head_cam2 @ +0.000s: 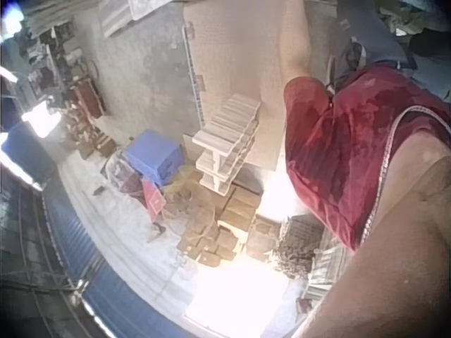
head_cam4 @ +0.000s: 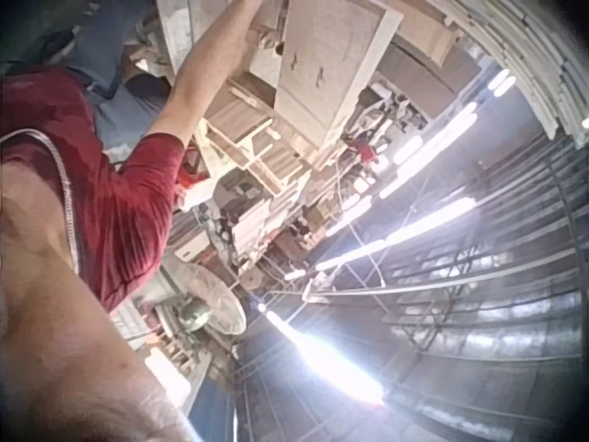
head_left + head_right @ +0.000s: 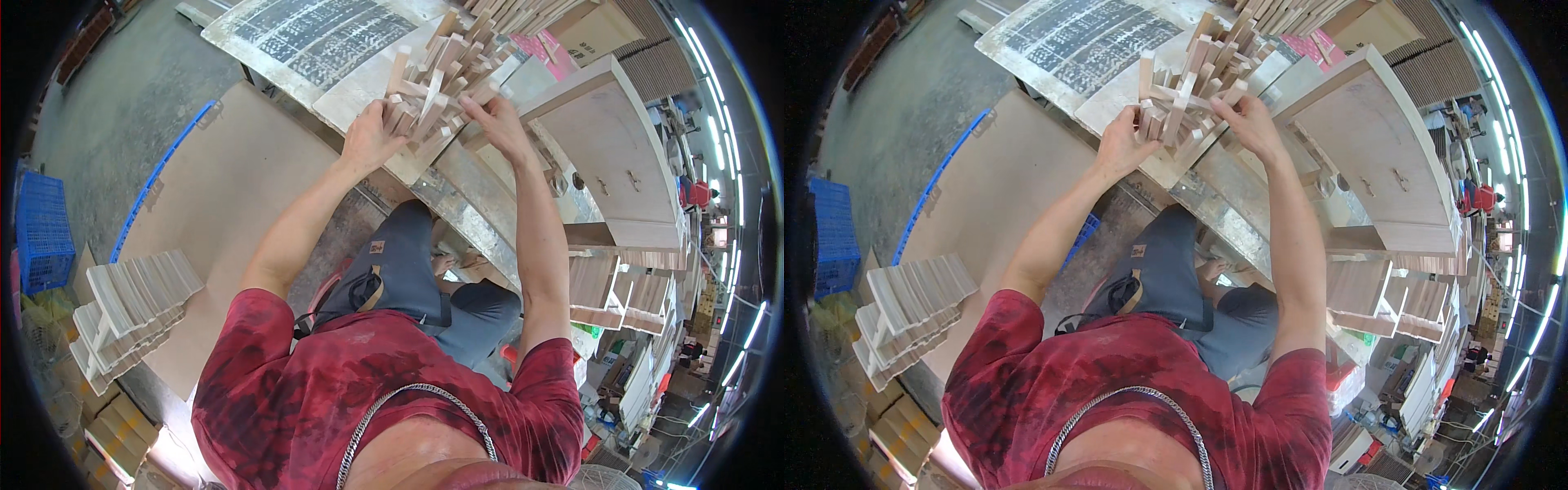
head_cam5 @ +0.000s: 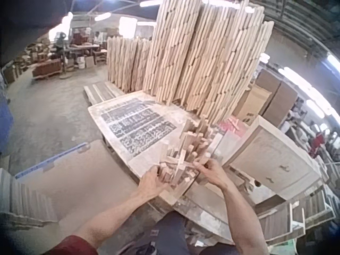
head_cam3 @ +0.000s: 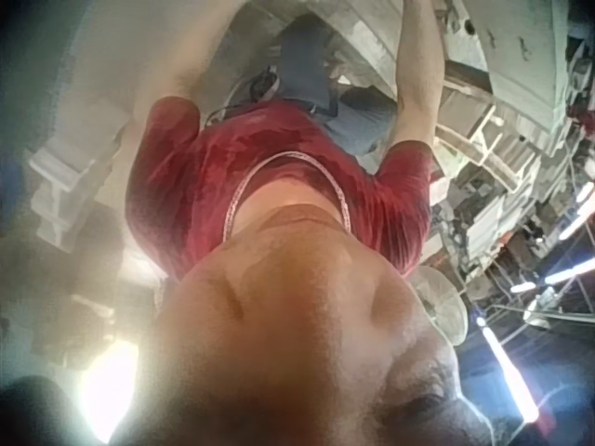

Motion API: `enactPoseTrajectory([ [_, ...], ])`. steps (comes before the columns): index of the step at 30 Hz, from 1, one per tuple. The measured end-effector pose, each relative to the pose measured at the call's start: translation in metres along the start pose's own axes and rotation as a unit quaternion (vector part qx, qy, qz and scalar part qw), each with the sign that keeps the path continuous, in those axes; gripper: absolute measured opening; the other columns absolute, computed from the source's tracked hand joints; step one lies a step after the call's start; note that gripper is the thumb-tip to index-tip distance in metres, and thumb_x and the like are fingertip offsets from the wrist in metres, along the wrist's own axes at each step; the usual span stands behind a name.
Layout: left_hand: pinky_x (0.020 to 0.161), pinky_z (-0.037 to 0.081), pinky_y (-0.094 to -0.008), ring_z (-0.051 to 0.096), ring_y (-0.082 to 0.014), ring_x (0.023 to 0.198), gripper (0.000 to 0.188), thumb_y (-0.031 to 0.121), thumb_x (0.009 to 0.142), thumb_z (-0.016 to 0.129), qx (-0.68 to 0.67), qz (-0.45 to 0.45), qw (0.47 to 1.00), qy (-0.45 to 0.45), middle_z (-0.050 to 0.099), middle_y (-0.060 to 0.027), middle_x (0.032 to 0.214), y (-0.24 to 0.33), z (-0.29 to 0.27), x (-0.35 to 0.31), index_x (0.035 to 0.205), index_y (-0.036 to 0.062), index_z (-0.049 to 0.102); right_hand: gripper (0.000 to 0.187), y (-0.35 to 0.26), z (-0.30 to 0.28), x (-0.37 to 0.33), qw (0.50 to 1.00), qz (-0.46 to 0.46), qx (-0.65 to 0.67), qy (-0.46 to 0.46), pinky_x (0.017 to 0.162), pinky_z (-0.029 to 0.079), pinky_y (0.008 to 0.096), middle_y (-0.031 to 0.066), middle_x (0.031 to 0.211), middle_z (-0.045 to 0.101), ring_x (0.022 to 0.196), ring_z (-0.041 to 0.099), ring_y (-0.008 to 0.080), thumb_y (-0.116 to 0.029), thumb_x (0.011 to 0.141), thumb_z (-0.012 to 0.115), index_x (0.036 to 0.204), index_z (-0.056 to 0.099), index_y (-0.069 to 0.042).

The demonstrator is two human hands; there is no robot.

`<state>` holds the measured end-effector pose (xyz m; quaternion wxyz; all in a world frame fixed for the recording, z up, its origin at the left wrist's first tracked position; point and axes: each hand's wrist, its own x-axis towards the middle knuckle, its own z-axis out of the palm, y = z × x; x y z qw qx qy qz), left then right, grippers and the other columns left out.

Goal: Assembling interlocking wooden slats to create cross-shaped furniture stands.

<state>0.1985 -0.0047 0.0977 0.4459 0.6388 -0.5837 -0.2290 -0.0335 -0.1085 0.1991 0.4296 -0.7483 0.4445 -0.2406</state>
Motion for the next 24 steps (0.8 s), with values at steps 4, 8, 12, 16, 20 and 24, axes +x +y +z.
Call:
enactPoseTrajectory([
  [4, 0.100, 0.048, -0.0443, 0.057, -0.0394, 0.119, 0.091, 0.036, 0.066, 0.089, -0.015, 0.044, 0.997, -0.059, 0.056, -0.0253, 0.128, -0.003, -0.007, -0.006, 0.132, -0.0068, 0.044, 0.046, 0.005, 0.002, -0.001, 0.996, 0.070, -0.043, 0.035, 0.079, 0.049, 0.0309, 0.0084, 0.093, 0.068, 0.084, 0.062, 0.0158, -0.045, 0.097, 0.065, 0.103, 0.069, 0.000],
  [8, 0.105, 0.046, -0.0443, 0.051, -0.0422, 0.127, 0.112, 0.047, 0.060, 0.093, -0.034, 0.022, 0.999, -0.029, 0.047, -0.0291, 0.139, 0.008, -0.004, -0.017, 0.139, -0.0078, 0.036, 0.052, -0.014, 0.026, -0.012, 0.992, -0.044, -0.032, 0.113, 0.084, 0.046, 0.0292, 0.0045, 0.095, 0.066, 0.091, 0.057, 0.0141, -0.051, 0.100, 0.055, 0.107, 0.068, -0.001],
  [12, 0.104, 0.046, -0.0446, 0.053, -0.0408, 0.125, 0.109, 0.047, 0.060, 0.093, -0.006, -0.042, 0.999, 0.003, 0.049, -0.0277, 0.135, 0.030, 0.004, -0.016, 0.137, -0.0076, 0.038, 0.062, 0.001, 0.031, -0.003, 0.977, 0.007, -0.149, 0.155, 0.080, 0.051, 0.0393, 0.0207, 0.081, 0.070, 0.087, 0.069, 0.0325, -0.056, 0.099, 0.051, 0.098, 0.071, 0.003],
  [16, 0.096, 0.050, -0.0453, 0.059, -0.0394, 0.114, 0.101, 0.047, 0.061, 0.092, 0.020, -0.025, 0.998, 0.063, 0.056, -0.0245, 0.123, 0.025, 0.009, -0.014, 0.131, -0.0064, 0.042, 0.073, 0.025, 0.031, -0.001, 0.982, 0.073, -0.114, 0.130, 0.084, 0.050, 0.0439, 0.0268, 0.083, 0.069, 0.089, 0.069, 0.0410, -0.061, 0.099, 0.045, 0.092, 0.071, 0.006],
  [20, 0.093, 0.050, -0.0434, 0.063, -0.0362, 0.109, 0.084, 0.039, 0.065, 0.090, 0.021, -0.031, 0.997, 0.064, 0.062, -0.0219, 0.118, 0.015, 0.007, -0.013, 0.125, -0.0042, 0.049, 0.080, 0.026, 0.040, 0.001, 0.978, 0.078, -0.082, 0.174, 0.087, 0.049, 0.0475, 0.0295, 0.087, 0.070, 0.090, 0.068, 0.0458, -0.064, 0.099, 0.040, 0.088, 0.071, 0.009],
  [24, 0.088, 0.051, -0.0434, 0.064, -0.0347, 0.102, 0.072, 0.033, 0.067, 0.089, 0.021, -0.020, 0.997, 0.069, 0.063, -0.0208, 0.109, 0.023, 0.026, -0.007, 0.118, -0.0031, 0.053, 0.075, 0.039, 0.033, -0.012, 0.970, 0.052, -0.127, 0.199, 0.084, 0.052, 0.0512, 0.0295, 0.090, 0.070, 0.085, 0.068, 0.0483, -0.059, 0.101, 0.039, 0.092, 0.071, 0.008],
])
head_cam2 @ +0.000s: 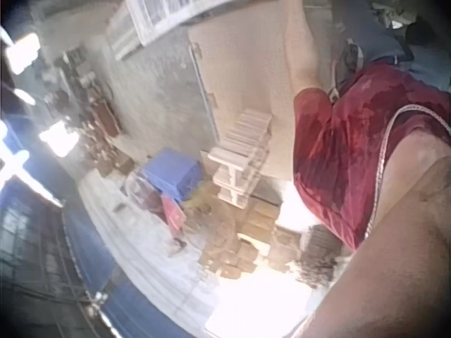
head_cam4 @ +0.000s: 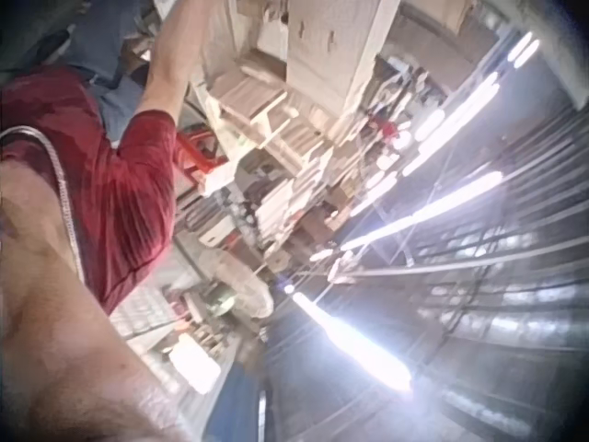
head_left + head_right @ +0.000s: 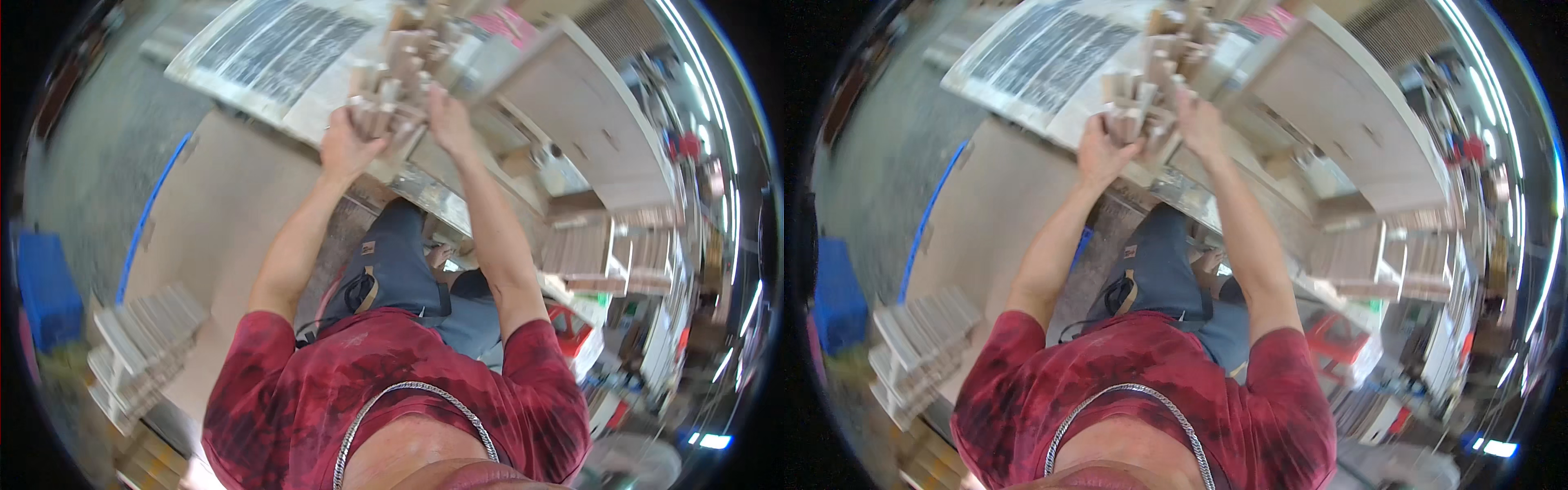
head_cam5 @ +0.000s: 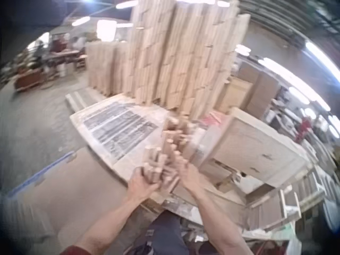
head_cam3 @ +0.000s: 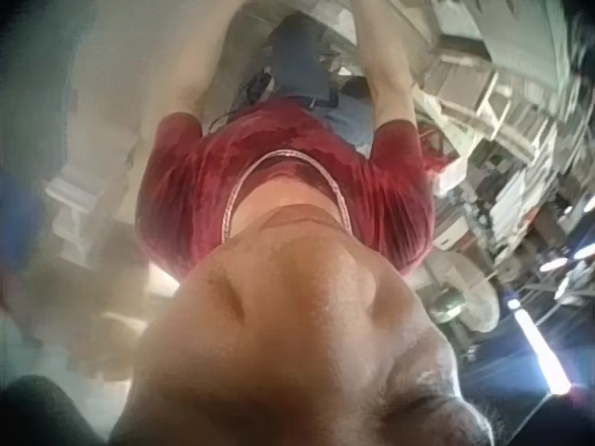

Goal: Assembling interlocking wooden slats to create cross-shaped furniture stands.

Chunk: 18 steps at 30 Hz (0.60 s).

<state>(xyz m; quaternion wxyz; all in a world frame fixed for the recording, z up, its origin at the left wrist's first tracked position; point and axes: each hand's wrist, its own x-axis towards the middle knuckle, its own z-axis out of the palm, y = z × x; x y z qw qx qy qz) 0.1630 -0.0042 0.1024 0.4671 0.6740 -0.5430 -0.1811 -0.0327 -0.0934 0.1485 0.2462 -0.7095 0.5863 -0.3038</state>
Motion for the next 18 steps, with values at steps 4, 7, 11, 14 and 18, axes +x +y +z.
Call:
enactPoseTrajectory([
  [4, 0.089, 0.050, -0.0429, 0.062, -0.0358, 0.099, 0.066, 0.021, 0.064, 0.088, -0.069, 0.042, 0.997, -0.011, 0.061, -0.0192, 0.108, -0.024, 0.007, -0.006, 0.116, -0.0019, 0.054, 0.067, -0.010, 0.006, -0.026, 0.998, 0.016, 0.054, -0.039, 0.085, 0.049, 0.0541, 0.0252, 0.090, 0.069, 0.093, 0.065, 0.0452, -0.058, 0.102, 0.038, 0.104, 0.067, 0.002],
  [7, 0.093, 0.051, -0.0396, 0.062, -0.0301, 0.104, 0.065, 0.019, 0.068, 0.088, -0.133, 0.065, 0.989, 0.015, 0.061, -0.0171, 0.110, -0.039, 0.014, -0.008, 0.119, -0.0034, 0.053, 0.059, -0.025, -0.037, -0.098, 0.997, -0.007, -0.022, 0.067, 0.085, 0.052, 0.0497, 0.0230, 0.090, 0.069, 0.092, 0.066, 0.0439, -0.052, 0.099, 0.051, 0.101, 0.066, 0.005],
  [11, 0.100, 0.049, -0.0401, 0.059, -0.0309, 0.117, 0.078, 0.021, 0.071, 0.091, -0.125, 0.093, 0.987, 0.024, 0.056, -0.0213, 0.124, -0.035, 0.031, -0.004, 0.130, -0.0086, 0.049, 0.020, -0.003, -0.162, -0.230, 0.982, -0.160, -0.066, 0.072, 0.078, 0.055, 0.0413, 0.0160, 0.096, 0.069, 0.090, 0.067, 0.0355, -0.017, 0.083, 0.074, 0.097, 0.068, -0.003],
  [14, 0.104, 0.048, -0.0429, 0.055, -0.0334, 0.122, 0.090, 0.024, 0.067, 0.094, -0.106, 0.088, 0.990, 0.033, 0.053, -0.0236, 0.129, -0.030, 0.034, -0.006, 0.135, -0.0103, 0.046, 0.019, 0.052, -0.283, -0.291, 0.964, -0.023, -0.179, 0.193, 0.075, 0.056, 0.0400, 0.0125, 0.093, 0.069, 0.087, 0.068, 0.0307, -0.008, 0.077, 0.075, 0.096, 0.071, -0.006],
  [18, 0.107, 0.044, -0.0448, 0.055, -0.0366, 0.121, 0.095, 0.027, 0.066, 0.095, -0.008, 0.086, 0.994, 0.061, 0.053, -0.0254, 0.131, -0.056, 0.007, -0.023, 0.137, -0.0108, 0.045, 0.041, 0.105, -0.405, -0.287, 0.887, 0.026, -0.438, 0.143, 0.092, 0.051, 0.0437, 0.0176, 0.113, 0.068, 0.108, 0.063, 0.0361, -0.013, 0.077, 0.075, 0.117, 0.068, -0.007],
])
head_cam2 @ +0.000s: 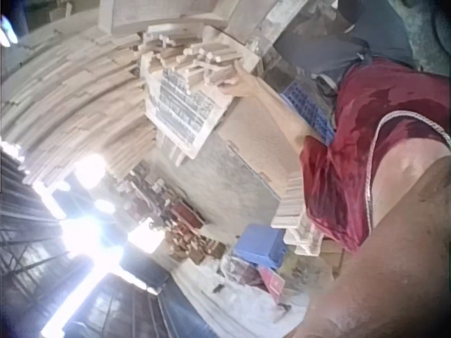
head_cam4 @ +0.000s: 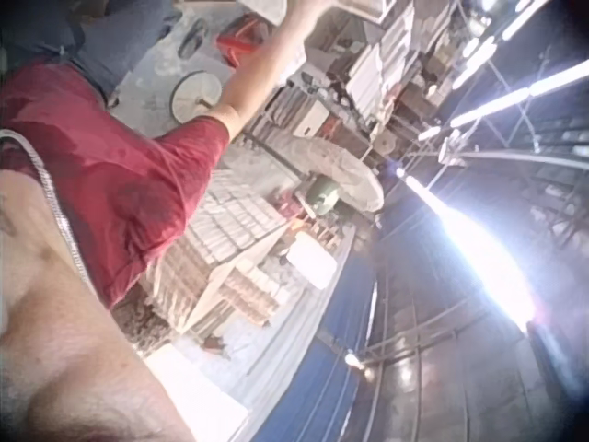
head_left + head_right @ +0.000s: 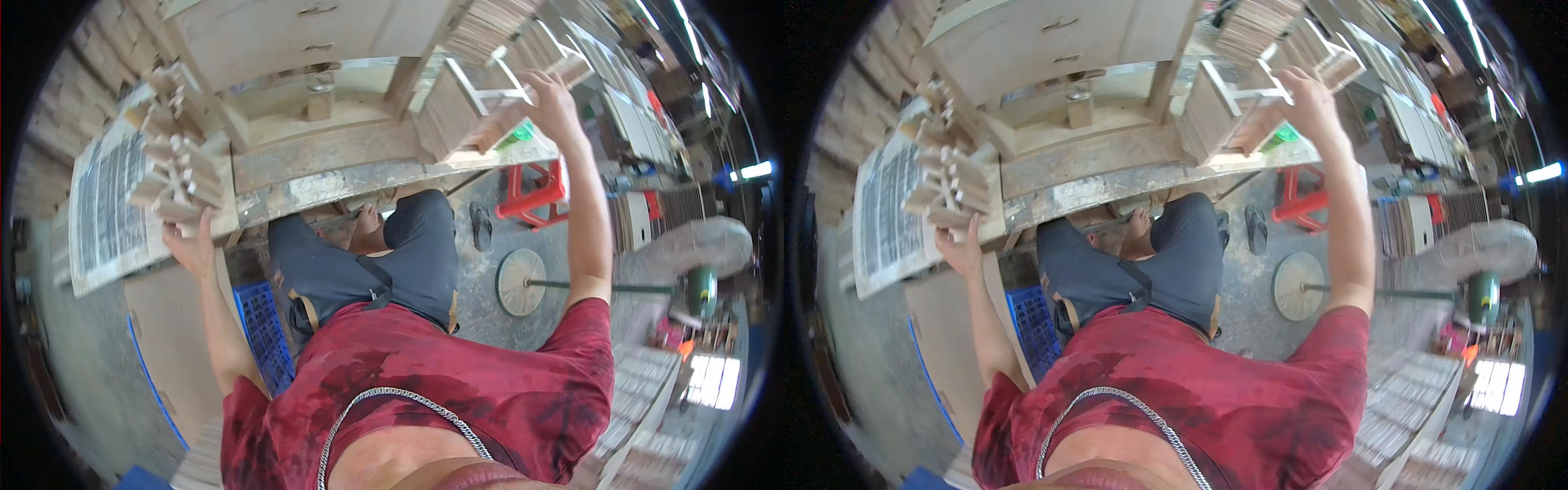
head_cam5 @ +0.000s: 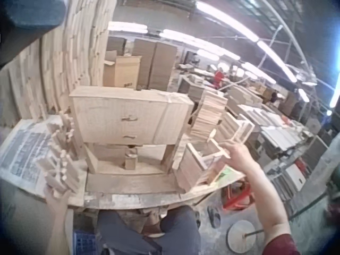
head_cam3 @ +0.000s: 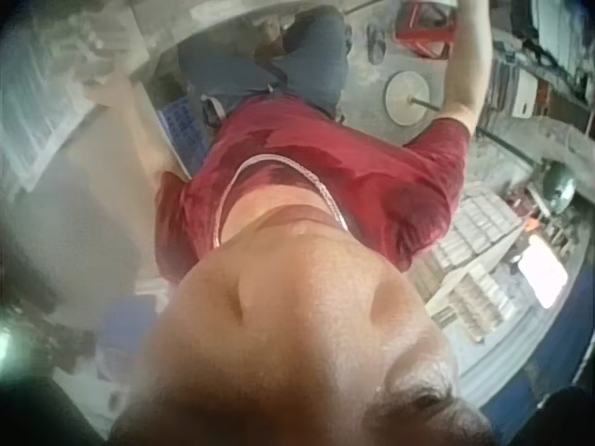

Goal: Assembling interlocking wooden slats to create cross-shaped furniture stands.

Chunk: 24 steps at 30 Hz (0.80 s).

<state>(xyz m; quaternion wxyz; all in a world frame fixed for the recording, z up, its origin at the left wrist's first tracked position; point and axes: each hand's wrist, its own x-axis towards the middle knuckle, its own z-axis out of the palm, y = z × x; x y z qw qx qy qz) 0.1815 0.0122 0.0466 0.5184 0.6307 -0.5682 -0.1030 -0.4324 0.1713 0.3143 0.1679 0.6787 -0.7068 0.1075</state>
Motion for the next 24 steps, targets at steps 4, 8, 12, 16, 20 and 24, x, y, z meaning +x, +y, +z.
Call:
enactPoseTrajectory([
  [4, 0.111, 0.038, -0.0463, 0.049, -0.0412, 0.128, 0.089, 0.034, 0.073, 0.088, 0.131, -0.073, 0.984, -0.090, 0.050, -0.0283, 0.138, 0.046, -0.051, -0.031, 0.139, -0.0082, 0.044, 0.048, 0.103, 0.057, -0.029, 0.995, -0.012, 0.037, -0.093, 0.098, 0.048, 0.0484, 0.0231, 0.123, 0.065, 0.113, 0.061, 0.0412, -0.023, 0.084, 0.073, 0.124, 0.063, 0.001],
  [8, 0.104, 0.045, -0.0472, 0.053, -0.0408, 0.124, 0.077, 0.036, 0.076, 0.084, 0.211, -0.127, 0.969, -0.022, 0.053, -0.0245, 0.133, -0.012, -0.099, -0.075, 0.134, -0.0028, 0.050, 0.026, 0.115, 0.029, -0.025, 0.985, -0.072, 0.039, -0.150, 0.080, 0.044, 0.0525, 0.0246, 0.094, 0.059, 0.090, 0.056, 0.0444, -0.017, 0.084, 0.066, 0.101, 0.057, 0.001],
  [12, 0.100, 0.048, -0.0469, 0.057, -0.0396, 0.118, 0.070, 0.034, 0.077, 0.082, 0.279, -0.227, 0.932, 0.032, 0.059, -0.0218, 0.125, -0.046, -0.212, -0.176, 0.131, 0.0003, 0.055, 0.029, 0.070, 0.073, 0.021, 0.979, -0.130, 0.061, -0.147, 0.078, 0.043, 0.0513, 0.0233, 0.091, 0.057, 0.089, 0.055, 0.0437, -0.018, 0.083, 0.069, 0.100, 0.055, 0.001],
  [16, 0.100, 0.049, -0.0437, 0.060, -0.0359, 0.117, 0.063, 0.034, 0.078, 0.081, 0.274, -0.349, 0.896, 0.022, 0.064, -0.0183, 0.122, -0.055, -0.251, -0.200, 0.128, 0.0022, 0.059, 0.037, 0.115, 0.076, 0.020, 0.982, -0.097, -0.006, -0.163, 0.076, 0.042, 0.0500, 0.0224, 0.087, 0.056, 0.084, 0.055, 0.0407, -0.022, 0.079, 0.076, 0.098, 0.056, 0.002],
  [20, 0.087, 0.055, -0.0402, 0.070, -0.0315, 0.095, 0.039, 0.027, 0.079, 0.075, 0.280, -0.419, 0.860, 0.086, 0.073, -0.0158, 0.098, -0.113, -0.289, -0.267, 0.105, -0.0011, 0.070, 0.043, 0.130, 0.076, 0.035, 0.975, -0.115, 0.057, -0.179, 0.070, 0.043, 0.0468, 0.0195, 0.084, 0.059, 0.078, 0.056, 0.0339, -0.029, 0.079, 0.077, 0.102, 0.059, 0.002],
  [24, 0.091, 0.054, -0.0432, 0.069, -0.0380, 0.104, 0.033, 0.027, 0.082, 0.065, 0.186, -0.599, 0.744, 0.229, 0.073, -0.0215, 0.101, -0.182, -0.332, -0.377, 0.098, -0.0011, 0.074, 0.079, 0.039, 0.009, 0.021, 0.964, -0.044, -0.144, -0.219, 0.110, 0.043, 0.0451, 0.0299, 0.145, 0.048, 0.132, 0.050, 0.0423, -0.056, 0.094, 0.058, 0.146, 0.043, 0.001],
])
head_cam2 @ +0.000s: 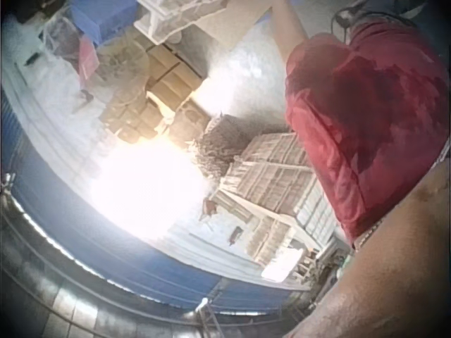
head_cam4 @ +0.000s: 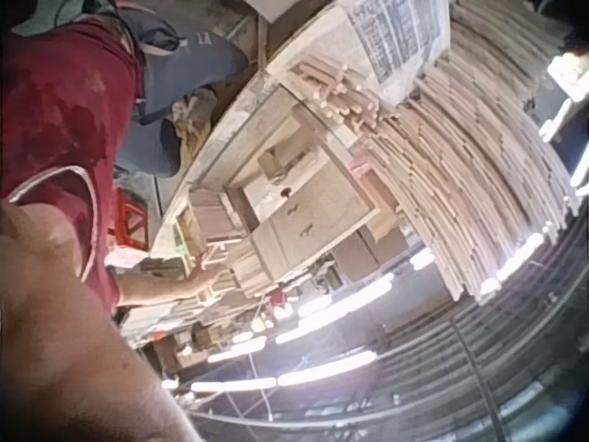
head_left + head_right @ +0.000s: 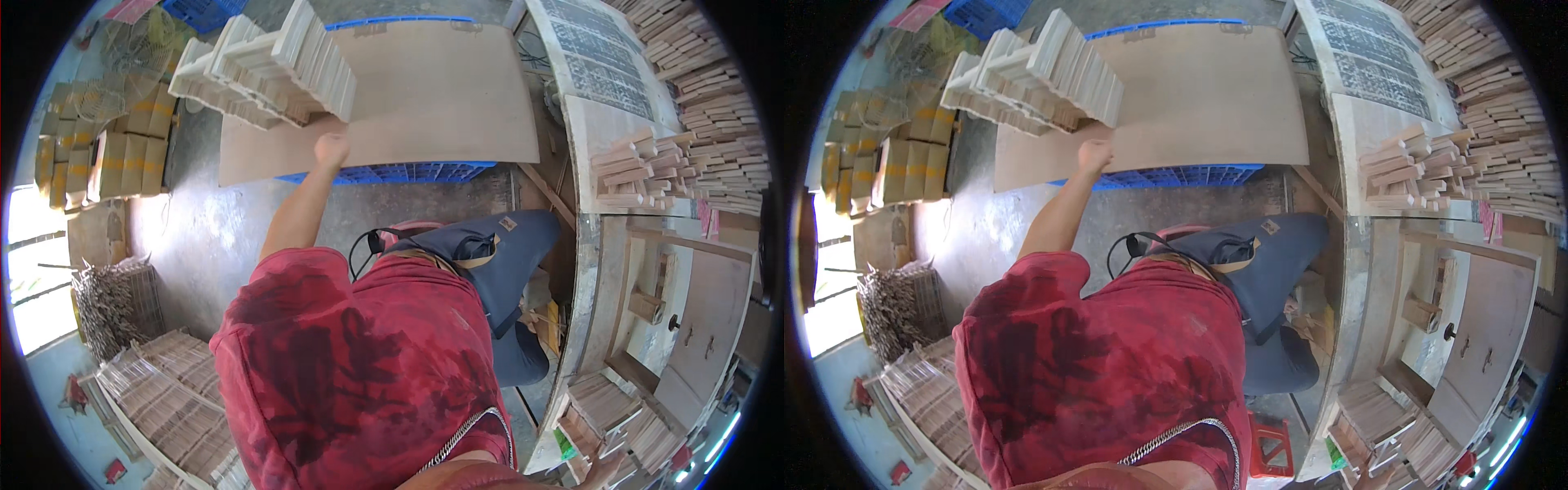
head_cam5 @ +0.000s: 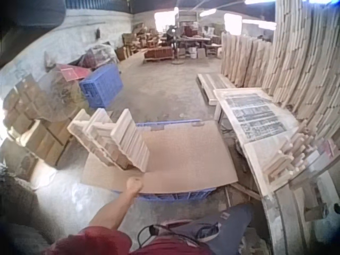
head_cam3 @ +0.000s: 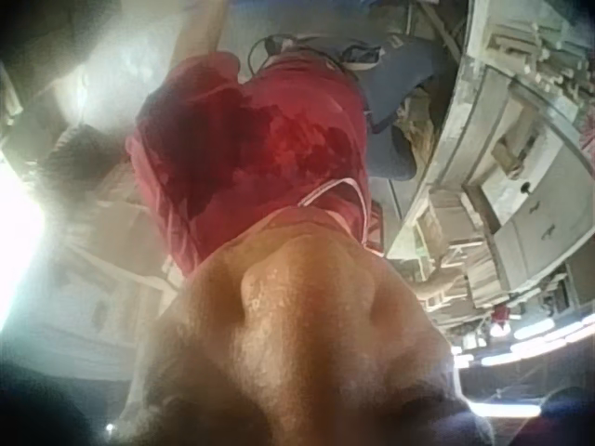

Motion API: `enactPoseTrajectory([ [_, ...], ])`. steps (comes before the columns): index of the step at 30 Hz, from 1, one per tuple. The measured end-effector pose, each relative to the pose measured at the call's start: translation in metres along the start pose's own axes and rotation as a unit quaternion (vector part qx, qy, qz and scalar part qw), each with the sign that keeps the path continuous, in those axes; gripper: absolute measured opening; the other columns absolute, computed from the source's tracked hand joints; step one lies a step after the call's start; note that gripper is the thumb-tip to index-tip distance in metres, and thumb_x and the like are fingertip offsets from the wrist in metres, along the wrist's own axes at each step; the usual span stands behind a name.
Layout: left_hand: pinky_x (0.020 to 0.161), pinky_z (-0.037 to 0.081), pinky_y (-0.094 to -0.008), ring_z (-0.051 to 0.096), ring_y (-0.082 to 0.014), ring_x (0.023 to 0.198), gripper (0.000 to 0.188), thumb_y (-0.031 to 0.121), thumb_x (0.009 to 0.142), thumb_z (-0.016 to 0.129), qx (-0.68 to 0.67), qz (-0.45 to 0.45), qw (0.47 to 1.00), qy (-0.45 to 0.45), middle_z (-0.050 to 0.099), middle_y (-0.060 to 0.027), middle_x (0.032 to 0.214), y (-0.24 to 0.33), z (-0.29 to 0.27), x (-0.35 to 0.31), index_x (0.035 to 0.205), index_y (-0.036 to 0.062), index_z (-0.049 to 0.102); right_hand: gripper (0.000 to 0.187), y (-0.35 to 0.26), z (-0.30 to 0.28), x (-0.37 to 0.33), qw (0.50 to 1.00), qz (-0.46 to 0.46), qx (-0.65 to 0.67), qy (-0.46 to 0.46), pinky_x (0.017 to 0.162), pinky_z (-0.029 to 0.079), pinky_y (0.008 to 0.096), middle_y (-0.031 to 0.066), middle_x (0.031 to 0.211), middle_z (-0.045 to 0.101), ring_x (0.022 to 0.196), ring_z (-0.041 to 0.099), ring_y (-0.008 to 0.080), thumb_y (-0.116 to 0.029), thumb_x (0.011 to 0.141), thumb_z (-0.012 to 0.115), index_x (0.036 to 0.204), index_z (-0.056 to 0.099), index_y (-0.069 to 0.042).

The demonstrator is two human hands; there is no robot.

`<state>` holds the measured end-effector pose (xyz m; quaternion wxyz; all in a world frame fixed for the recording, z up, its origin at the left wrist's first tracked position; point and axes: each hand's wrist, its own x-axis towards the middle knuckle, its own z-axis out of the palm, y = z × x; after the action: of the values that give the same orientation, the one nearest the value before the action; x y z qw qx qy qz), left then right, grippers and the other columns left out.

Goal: Assembling interlocking wooden slats to create cross-shaped furniture stands.

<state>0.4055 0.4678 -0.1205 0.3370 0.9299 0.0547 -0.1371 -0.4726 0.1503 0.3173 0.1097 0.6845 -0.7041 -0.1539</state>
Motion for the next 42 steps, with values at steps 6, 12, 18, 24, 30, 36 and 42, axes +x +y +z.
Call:
enactPoseTrajectory([
  [6, 0.083, 0.053, -0.0337, 0.070, -0.0286, 0.098, 0.031, 0.024, 0.090, 0.057, -0.217, -0.202, 0.941, 0.160, 0.073, -0.0155, 0.102, -0.074, -0.078, 0.033, 0.108, 0.0037, 0.071, 0.033, -0.153, -0.077, -0.039, 0.929, -0.149, 0.319, 0.115, 0.083, 0.052, 0.0377, 0.0147, 0.100, 0.066, 0.092, 0.064, 0.0242, -0.018, 0.097, 0.065, 0.121, 0.061, 0.004],
  [12, 0.084, 0.050, -0.0365, 0.064, -0.0252, 0.100, 0.035, 0.032, 0.097, 0.048, -0.486, -0.160, 0.841, 0.175, 0.068, -0.0090, 0.109, -0.109, -0.102, 0.097, 0.114, 0.0063, 0.064, 0.033, -0.386, -0.059, -0.017, 0.836, -0.344, 0.419, -0.082, 0.102, 0.046, 0.0341, 0.0146, 0.116, 0.067, 0.111, 0.062, 0.0213, -0.019, 0.108, 0.048, 0.128, 0.059, 0.005],
  [18, 0.100, 0.041, -0.0504, 0.056, -0.0275, 0.116, 0.050, 0.050, 0.097, 0.045, -0.510, -0.141, 0.848, -0.023, 0.061, -0.0091, 0.127, -0.073, -0.088, 0.125, 0.129, 0.0126, 0.055, 0.056, -0.638, -0.022, 0.052, 0.596, -0.421, 0.614, -0.302, 0.115, 0.037, 0.0420, 0.0191, 0.145, 0.050, 0.134, 0.051, 0.0287, -0.038, 0.109, 0.034, 0.145, 0.045, 0.003],
  [24, 0.100, 0.043, -0.0566, 0.055, -0.0296, 0.119, 0.053, 0.052, 0.098, 0.045, -0.498, -0.131, 0.847, -0.133, 0.059, -0.0083, 0.130, -0.075, -0.089, 0.120, 0.135, 0.0158, 0.053, 0.091, -0.864, 0.021, -0.008, 0.542, -0.374, 0.544, -0.520, 0.119, 0.030, 0.0428, 0.0216, 0.155, 0.039, 0.142, 0.041, 0.0298, -0.070, 0.100, 0.031, 0.153, 0.030, 0.003],
  [30, 0.106, 0.043, -0.0576, 0.053, -0.0316, 0.123, 0.052, 0.049, 0.100, 0.044, -0.530, -0.114, 0.826, -0.157, 0.055, -0.0077, 0.138, -0.122, -0.109, 0.127, 0.141, 0.0169, 0.050, 0.086, -0.954, 0.013, -0.109, 0.485, -0.497, 0.504, -0.513, 0.123, 0.020, 0.0416, 0.0176, 0.164, 0.025, 0.150, 0.026, 0.0296, -0.064, 0.103, 0.029, 0.156, 0.025, 0.003],
  [36, 0.113, 0.037, -0.0612, 0.053, -0.0306, 0.126, 0.050, 0.050, 0.100, 0.048, -0.538, -0.120, 0.814, -0.182, 0.060, -0.0048, 0.134, -0.089, -0.085, 0.097, 0.138, 0.0174, 0.054, 0.078, -0.995, 0.049, -0.138, 0.471, -0.439, 0.518, -0.563, 0.122, 0.021, 0.0393, 0.0246, 0.159, 0.033, 0.149, 0.029, 0.0358, -0.058, 0.105, 0.028, 0.150, 0.037, 0.005],
  [42, 0.110, 0.039, -0.0621, 0.049, -0.0319, 0.131, 0.051, 0.046, 0.100, 0.053, -0.528, -0.033, 0.806, -0.265, 0.055, -0.0066, 0.140, -0.084, -0.071, 0.098, 0.143, 0.0181, 0.049, 0.085, -1.016, 0.077, -0.143, 0.461, -0.403, 0.573, -0.545, 0.123, 0.019, 0.0385, 0.0261, 0.160, 0.029, 0.151, 0.023, 0.0361, -0.063, 0.103, 0.027, 0.153, 0.030, 0.006],
])
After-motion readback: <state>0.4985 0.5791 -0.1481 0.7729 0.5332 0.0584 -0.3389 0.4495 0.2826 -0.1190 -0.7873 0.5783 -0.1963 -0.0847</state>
